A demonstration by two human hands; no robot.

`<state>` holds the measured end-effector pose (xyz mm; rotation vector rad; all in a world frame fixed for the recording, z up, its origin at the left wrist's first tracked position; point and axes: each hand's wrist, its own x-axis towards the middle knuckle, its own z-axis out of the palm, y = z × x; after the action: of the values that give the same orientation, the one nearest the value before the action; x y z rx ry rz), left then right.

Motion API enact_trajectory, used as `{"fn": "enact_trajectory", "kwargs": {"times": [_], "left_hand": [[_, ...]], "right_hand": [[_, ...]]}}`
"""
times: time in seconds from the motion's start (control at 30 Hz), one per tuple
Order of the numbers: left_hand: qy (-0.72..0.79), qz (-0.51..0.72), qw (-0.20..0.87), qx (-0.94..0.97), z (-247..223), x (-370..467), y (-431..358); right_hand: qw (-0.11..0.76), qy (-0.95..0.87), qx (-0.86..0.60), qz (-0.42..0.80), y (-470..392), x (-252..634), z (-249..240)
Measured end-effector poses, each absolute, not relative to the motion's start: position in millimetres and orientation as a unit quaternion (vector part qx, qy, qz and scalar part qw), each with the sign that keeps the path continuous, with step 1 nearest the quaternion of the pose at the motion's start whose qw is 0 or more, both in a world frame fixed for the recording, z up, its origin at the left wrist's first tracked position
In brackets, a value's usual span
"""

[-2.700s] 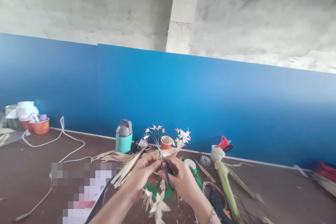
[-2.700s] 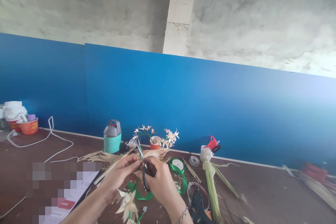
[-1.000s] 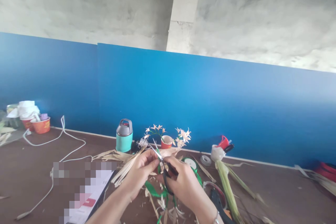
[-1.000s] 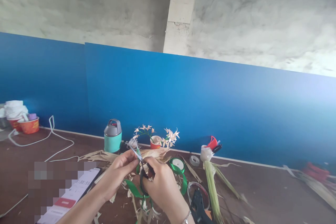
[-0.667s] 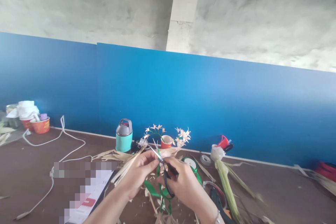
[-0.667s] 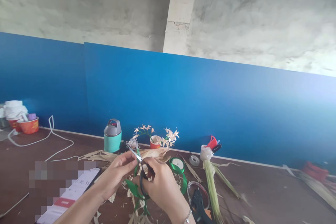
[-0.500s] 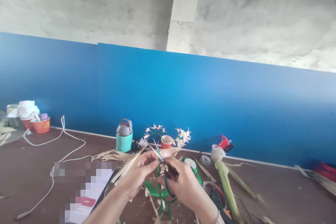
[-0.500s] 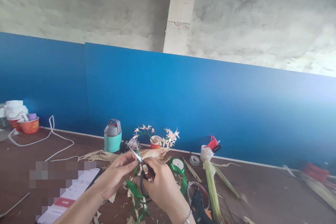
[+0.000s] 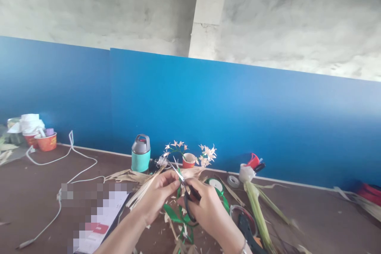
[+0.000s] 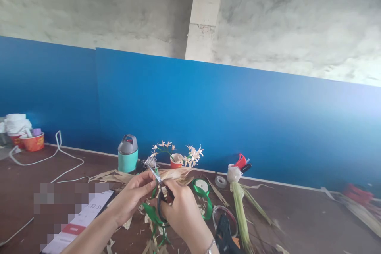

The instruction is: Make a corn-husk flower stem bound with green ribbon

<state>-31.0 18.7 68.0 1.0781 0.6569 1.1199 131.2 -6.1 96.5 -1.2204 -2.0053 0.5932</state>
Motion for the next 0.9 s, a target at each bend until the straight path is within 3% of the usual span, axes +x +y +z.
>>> {"fn": "enact_trajectory", "kwargs": {"times": [0.2,0.9], "left_hand": [[0.311,0.492,0.626,0.518,74.1,-30.8,15.6],[0.299,0.498,0.649,0.491,78.2,-29.2,14.5]], "right_hand": [[0.359,-0.778,-0.476,0.199,-6.3,128.6,97.4],[0.354,-0.778,-0.483,0.189,-4.9,128.3,92.0]]}}
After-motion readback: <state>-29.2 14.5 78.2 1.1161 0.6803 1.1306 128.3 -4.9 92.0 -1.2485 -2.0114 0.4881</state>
